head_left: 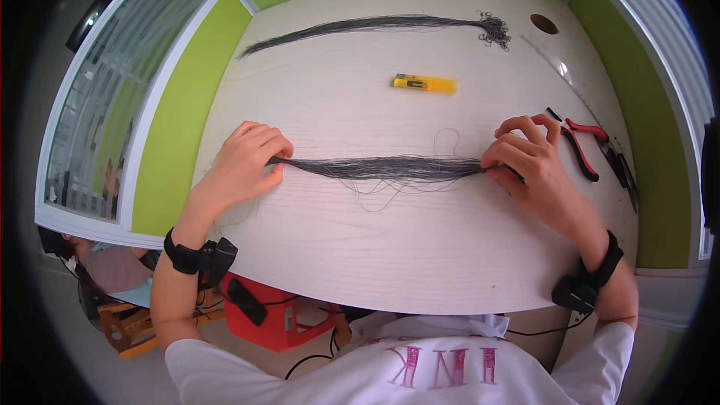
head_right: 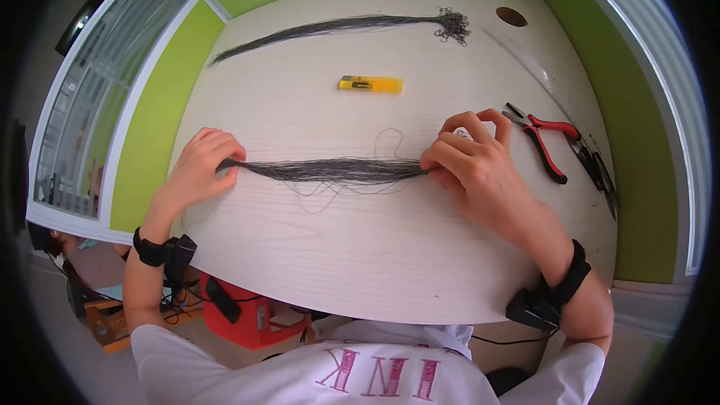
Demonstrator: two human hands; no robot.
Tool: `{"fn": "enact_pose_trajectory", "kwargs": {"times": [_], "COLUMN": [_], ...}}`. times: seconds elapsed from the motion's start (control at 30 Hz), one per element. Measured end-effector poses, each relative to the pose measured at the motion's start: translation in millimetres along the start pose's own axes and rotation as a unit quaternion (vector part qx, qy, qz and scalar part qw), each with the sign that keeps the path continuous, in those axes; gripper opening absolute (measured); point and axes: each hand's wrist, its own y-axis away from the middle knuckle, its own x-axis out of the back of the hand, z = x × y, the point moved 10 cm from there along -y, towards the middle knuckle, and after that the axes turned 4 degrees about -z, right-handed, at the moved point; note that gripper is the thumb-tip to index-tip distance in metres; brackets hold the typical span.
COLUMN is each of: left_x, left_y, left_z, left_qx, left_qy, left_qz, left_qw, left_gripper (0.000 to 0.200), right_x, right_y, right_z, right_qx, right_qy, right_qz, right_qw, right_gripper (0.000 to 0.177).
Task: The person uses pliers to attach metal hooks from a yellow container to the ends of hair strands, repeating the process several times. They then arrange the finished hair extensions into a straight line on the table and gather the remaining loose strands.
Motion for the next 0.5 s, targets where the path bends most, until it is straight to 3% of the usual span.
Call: {"fn": "enact_pose_trajectory", "kwargs": {"times": [0.1, 0.27, 0.37, 0.5], "left_x": [3.3, -1.3, 8.0, 36.6], "left_y": [17.0, 67.3, 95.3, 85.8], "left_z": [-33.4, -136.1, -164.8, -134.8], "left_qx": [0.047, 0.249, 0.301, 0.245], "left_qy": [-0.015, 0.044, 0.059, -0.004], "left_qz": [-0.001, -0.032, -0.041, -0.027], "left_qw": [0.999, 0.967, 0.951, 0.969], "left_gripper": [0.015, 0.018, 0.024, 0.034], "right_x": [1.0, -2.4, -2.8, 7.6], "right_y": [0.2, -1.0, 0.3, 1.6], "right_z": [-0.2, -0.7, 1.0, -0.1], "right_qx": [-0.007, 0.0, -0.002, -0.002], "right_qy": [-0.012, -0.007, -0.01, -0.032], "right_qz": [-0.004, -0.001, 0.005, 0.024], "right_qw": [1.0, 1.0, 1.0, 0.999], "right_gripper": [0.017, 0.014, 0.012, 0.014]}}
